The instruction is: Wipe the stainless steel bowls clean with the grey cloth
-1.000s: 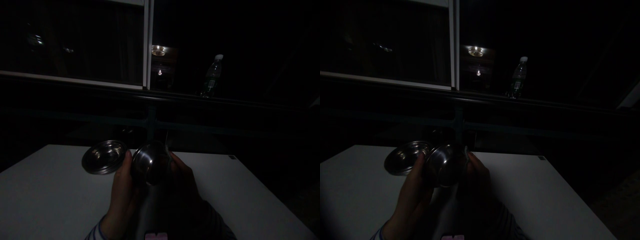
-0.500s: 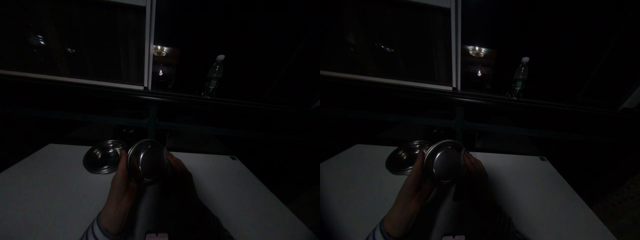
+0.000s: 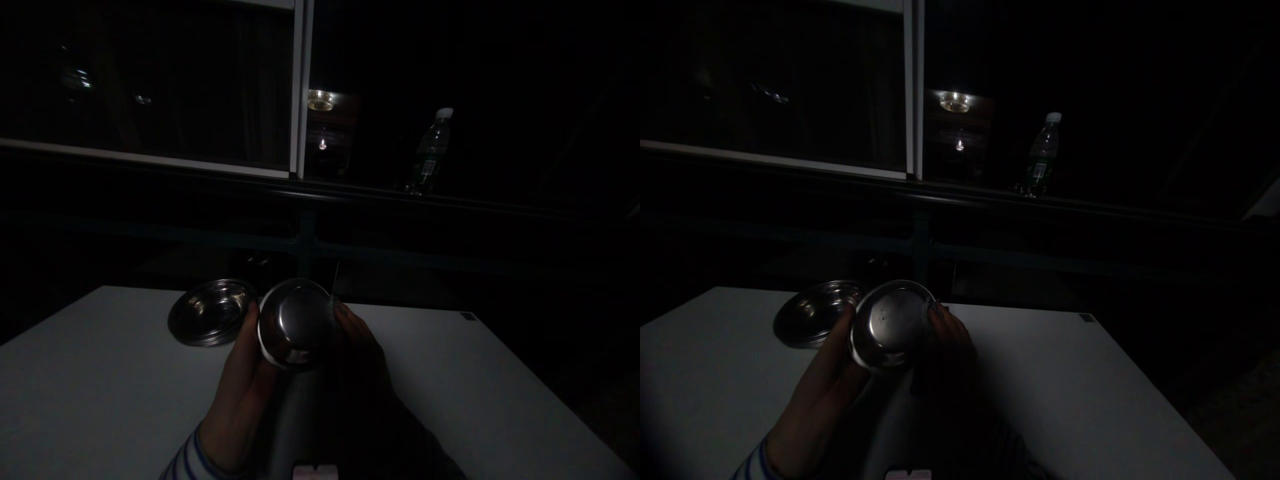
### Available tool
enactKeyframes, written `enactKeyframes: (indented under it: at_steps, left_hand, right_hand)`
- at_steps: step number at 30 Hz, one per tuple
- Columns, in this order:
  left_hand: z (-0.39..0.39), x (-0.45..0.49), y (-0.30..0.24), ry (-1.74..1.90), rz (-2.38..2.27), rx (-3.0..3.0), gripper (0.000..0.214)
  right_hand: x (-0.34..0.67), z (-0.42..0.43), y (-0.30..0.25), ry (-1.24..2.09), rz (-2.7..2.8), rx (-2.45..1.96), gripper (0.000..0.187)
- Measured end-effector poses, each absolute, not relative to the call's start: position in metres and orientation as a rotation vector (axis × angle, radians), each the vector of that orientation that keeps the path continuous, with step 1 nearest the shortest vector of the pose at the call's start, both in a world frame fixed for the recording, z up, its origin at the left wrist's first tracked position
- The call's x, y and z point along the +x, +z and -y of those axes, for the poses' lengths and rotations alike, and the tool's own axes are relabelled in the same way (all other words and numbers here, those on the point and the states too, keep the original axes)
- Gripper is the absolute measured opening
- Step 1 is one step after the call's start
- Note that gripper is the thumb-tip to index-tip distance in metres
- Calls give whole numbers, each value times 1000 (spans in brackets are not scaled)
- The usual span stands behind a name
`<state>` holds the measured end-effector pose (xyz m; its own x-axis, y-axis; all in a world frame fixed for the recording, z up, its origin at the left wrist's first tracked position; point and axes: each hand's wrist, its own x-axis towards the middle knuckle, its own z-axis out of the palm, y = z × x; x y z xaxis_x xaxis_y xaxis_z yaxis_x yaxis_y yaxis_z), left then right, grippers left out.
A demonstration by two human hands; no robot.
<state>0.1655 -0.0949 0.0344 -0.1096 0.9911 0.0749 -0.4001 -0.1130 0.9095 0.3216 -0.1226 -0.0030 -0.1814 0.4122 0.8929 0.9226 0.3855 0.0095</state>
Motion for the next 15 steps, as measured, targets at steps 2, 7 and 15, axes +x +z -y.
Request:
enactKeyframes:
  at_steps: [2, 7, 15]
  left_hand:
    - [100, 163, 34, 1549, -913, 981, 49]
    - [95, 161, 44, 1531, -907, 940, 45]
    - [107, 157, 47, 1552, -932, 1022, 53]
  right_hand:
    - [320, 121, -10, -758, 1757, -1181, 50]
    - [315, 116, -22, -918, 1755, -1152, 47]
    - [312, 112, -53, -719, 1885, -1172, 40]
